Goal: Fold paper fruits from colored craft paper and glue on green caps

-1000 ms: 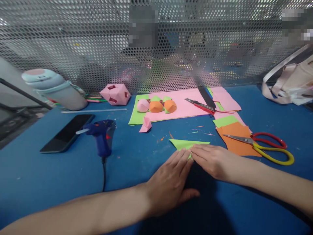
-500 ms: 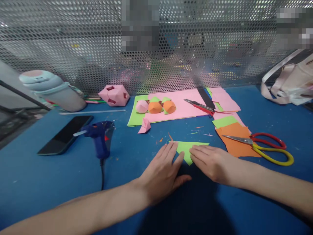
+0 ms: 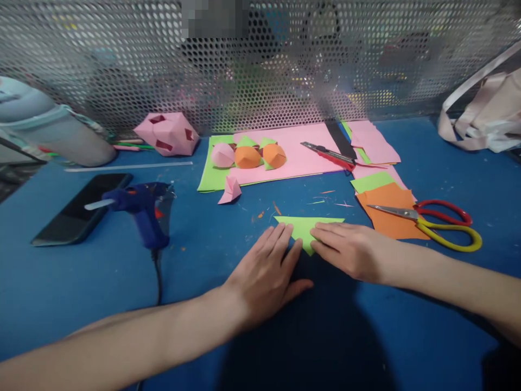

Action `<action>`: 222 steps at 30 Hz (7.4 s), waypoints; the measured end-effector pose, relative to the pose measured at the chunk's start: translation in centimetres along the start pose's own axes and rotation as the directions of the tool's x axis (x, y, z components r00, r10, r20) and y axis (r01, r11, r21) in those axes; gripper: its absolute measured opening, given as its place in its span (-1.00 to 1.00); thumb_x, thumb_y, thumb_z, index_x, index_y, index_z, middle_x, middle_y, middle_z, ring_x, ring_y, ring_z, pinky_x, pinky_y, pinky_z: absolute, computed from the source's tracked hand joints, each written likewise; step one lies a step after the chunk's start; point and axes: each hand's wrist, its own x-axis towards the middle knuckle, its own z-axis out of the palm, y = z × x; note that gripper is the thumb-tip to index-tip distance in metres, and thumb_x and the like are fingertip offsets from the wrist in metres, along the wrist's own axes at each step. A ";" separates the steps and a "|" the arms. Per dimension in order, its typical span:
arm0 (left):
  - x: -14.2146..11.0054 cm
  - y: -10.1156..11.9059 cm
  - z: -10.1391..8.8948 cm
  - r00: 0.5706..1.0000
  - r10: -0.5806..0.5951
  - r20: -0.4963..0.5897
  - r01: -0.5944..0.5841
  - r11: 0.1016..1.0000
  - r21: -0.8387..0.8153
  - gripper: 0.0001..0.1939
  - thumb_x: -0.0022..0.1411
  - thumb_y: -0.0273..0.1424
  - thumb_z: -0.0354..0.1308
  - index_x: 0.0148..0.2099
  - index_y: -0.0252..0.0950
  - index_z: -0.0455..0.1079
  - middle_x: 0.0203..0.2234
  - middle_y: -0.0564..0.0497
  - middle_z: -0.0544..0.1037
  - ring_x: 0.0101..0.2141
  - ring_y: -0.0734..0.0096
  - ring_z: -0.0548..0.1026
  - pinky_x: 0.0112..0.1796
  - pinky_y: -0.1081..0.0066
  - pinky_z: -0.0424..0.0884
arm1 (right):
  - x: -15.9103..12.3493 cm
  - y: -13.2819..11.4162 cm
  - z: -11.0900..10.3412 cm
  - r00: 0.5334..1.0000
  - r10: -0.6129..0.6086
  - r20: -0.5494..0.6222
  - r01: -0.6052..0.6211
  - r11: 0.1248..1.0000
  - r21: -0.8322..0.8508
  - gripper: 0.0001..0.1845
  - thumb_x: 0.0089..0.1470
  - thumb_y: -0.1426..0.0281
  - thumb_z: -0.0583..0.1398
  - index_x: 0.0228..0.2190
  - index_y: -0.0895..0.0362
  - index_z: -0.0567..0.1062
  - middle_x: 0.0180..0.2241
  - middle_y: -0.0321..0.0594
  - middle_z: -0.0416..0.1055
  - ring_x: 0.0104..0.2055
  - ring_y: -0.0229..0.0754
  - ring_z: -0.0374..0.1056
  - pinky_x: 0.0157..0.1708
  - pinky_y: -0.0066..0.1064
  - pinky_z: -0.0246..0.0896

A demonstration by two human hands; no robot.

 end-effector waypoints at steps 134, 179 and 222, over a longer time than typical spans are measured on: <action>3.1 -3.3 -0.9 0.791 -0.557 0.253 0.424 0.200 -0.883 -0.83 0.17 -0.35 0.10 -0.17 -0.26 0.32 -0.48 0.11 0.48 -0.43 0.47 0.41 -0.41 0.51 0.30 | 1.7 1.2 -0.2 0.723 0.691 0.023 -0.491 0.490 0.720 -0.60 0.03 0.43 0.15 -0.05 0.01 0.32 -0.42 -0.37 0.36 -0.39 -0.27 0.30 -0.41 -0.43 0.15; 2.7 -7.4 -0.8 0.971 -0.226 0.072 0.212 0.691 -0.691 -0.83 0.18 -0.53 0.05 -0.32 -0.27 0.47 -0.36 -0.02 0.49 -0.26 0.37 0.45 -0.18 0.35 0.36 | 0.7 1.5 1.1 0.965 -0.117 -0.235 0.137 0.988 0.071 -0.69 0.20 0.50 0.05 -0.04 0.14 0.42 -0.03 -0.13 0.44 0.11 -0.10 0.27 0.02 -0.16 0.28; 2.9 -8.7 -1.1 0.962 -0.185 0.199 0.271 0.665 -0.695 -0.83 0.18 -0.44 0.05 -0.33 -0.31 0.47 -0.29 -0.02 0.49 -0.21 0.36 0.46 -0.12 0.36 0.35 | 0.7 1.1 0.6 0.952 -0.262 -0.156 0.256 0.965 -0.055 -0.77 0.16 0.47 0.10 -0.15 0.18 0.47 -0.03 -0.03 0.42 0.08 -0.04 0.26 -0.01 -0.12 0.22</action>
